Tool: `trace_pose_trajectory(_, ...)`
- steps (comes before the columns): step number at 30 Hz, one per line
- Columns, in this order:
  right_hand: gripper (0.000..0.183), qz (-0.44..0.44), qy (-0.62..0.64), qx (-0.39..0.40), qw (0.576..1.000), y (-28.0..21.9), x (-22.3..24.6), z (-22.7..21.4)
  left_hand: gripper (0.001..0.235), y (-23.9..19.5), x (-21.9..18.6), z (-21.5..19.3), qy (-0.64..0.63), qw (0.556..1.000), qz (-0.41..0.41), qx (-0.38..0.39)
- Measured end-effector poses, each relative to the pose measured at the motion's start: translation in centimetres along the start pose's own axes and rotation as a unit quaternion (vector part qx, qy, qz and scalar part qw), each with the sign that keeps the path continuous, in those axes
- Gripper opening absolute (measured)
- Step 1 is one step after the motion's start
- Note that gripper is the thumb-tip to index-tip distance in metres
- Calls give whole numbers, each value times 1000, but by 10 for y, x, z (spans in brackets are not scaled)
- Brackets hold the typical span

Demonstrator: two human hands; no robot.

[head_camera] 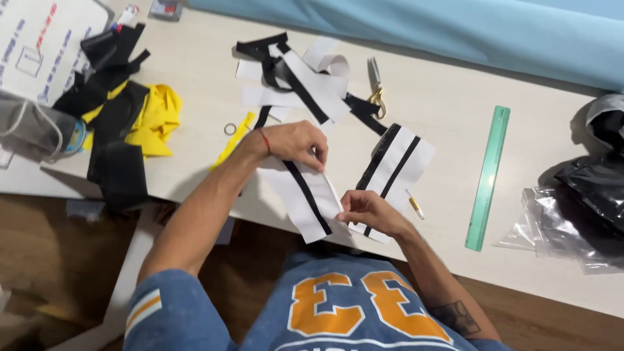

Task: Preparing fabric strips by using a small tool to adjust edges and then arranging them on a table.

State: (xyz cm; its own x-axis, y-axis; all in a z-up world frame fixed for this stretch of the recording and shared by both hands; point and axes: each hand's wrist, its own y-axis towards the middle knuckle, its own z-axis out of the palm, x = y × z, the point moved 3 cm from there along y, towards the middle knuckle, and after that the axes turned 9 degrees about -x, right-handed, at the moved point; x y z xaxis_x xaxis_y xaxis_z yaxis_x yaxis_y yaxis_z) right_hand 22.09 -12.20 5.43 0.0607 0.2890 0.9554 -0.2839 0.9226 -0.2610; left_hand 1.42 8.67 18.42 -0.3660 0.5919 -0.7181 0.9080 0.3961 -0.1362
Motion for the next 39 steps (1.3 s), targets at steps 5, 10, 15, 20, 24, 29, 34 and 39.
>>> trace_pose_trajectory(5, 18, 38, -14, -36, 999, -2, -26, 29, 21, 29, 76, 30, 123, 992, -5, 37)
trace_pose_trajectory(10, 17, 24, -197, -78, 977, 15, -64, 45, 16, 84, 151, 80, 329, 940, 44, 83)
trace_pose_trajectory(15, 30, 118, -381, -192, 897, 19, -62, 60, 16, 135, 215, 129, 442, 889, 107, 57)
trace_pose_trajectory(20, 41, 118, -388, -232, 884, 12, -69, 80, 27, 120, 236, 115, 411, 881, 220, -83)
trace_pose_trajectory(24, 33, 136, -407, -222, 876, 13, -53, 94, 34, 117, 239, 95, 430, 838, 280, -186)
trace_pose_trajectory(29, 38, 163, -409, -199, 875, 18, -57, 91, 36, 119, 240, 86, 396, 851, 260, -225)
trace_pose_trajectory(34, 49, 169, -416, -172, 877, 14, -46, 93, 41, 103, 225, 77, 359, 863, 168, -315)
trace_pose_trajectory(39, 43, 14, -550, -228, 803, -1, -92, 58, 43, 41, 167, 119, 306, 865, 29, -397)
